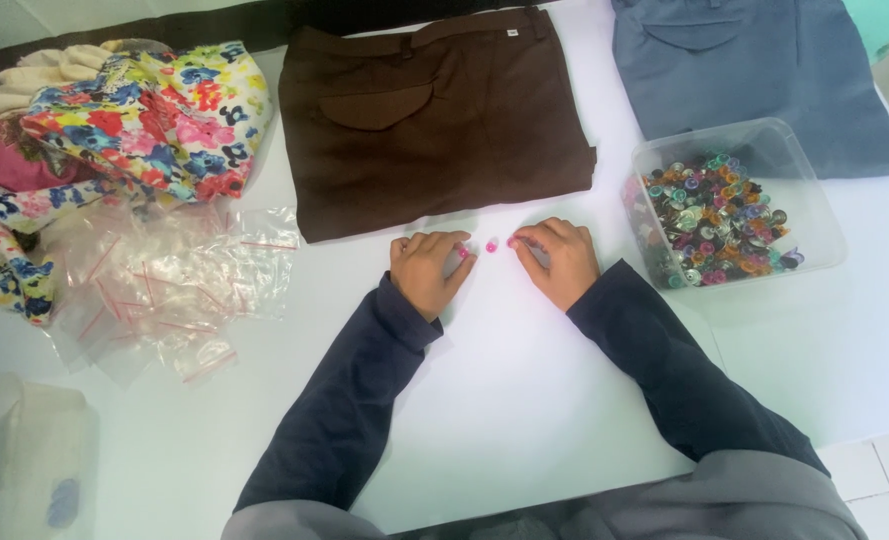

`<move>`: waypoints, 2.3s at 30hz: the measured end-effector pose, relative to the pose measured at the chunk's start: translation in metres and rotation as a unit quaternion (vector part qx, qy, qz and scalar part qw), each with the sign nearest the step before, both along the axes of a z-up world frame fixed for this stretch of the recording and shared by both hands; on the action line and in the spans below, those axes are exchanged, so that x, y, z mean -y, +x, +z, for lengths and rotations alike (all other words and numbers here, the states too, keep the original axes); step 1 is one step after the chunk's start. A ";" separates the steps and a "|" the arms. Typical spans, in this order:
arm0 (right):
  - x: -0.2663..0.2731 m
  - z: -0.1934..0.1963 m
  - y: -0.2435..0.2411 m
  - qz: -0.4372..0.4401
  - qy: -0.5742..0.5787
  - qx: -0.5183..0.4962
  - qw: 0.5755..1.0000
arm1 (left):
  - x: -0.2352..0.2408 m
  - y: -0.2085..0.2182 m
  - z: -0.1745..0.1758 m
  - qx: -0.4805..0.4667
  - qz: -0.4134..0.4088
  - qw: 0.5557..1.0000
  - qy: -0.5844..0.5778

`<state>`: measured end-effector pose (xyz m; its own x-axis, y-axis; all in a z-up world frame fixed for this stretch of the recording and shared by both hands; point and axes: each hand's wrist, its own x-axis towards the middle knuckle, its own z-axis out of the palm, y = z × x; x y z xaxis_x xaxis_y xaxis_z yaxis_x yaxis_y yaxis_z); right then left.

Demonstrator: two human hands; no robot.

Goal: Sorting specific colored buttons from a mixed container and placing them into small plastic bags.

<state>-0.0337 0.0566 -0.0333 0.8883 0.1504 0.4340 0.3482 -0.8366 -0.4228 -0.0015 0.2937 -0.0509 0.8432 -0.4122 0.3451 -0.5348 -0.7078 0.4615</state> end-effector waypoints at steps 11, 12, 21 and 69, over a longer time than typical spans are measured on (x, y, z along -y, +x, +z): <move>0.006 -0.005 -0.005 0.001 0.015 0.009 1.000 | 0.001 0.002 -0.007 0.001 -0.004 1.000 -0.006; 0.006 -0.006 -0.004 0.000 0.010 0.007 1.000 | 0.001 0.002 -0.010 0.005 -0.003 1.000 -0.003; 0.005 -0.005 0.002 0.007 -0.046 0.000 0.999 | 0.007 -0.001 -0.005 0.008 0.000 1.000 -0.001; 0.194 0.030 -0.041 -0.256 -0.113 -0.211 0.936 | 0.309 -0.002 0.020 0.027 -0.131 0.983 0.129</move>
<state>-0.0749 -0.1370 -0.0034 0.9542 -0.2969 0.0370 -0.2817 -0.9331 -0.2234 -0.0032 -0.0155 -0.0307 0.6796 -0.6926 0.2417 -0.7333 -0.6319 0.2510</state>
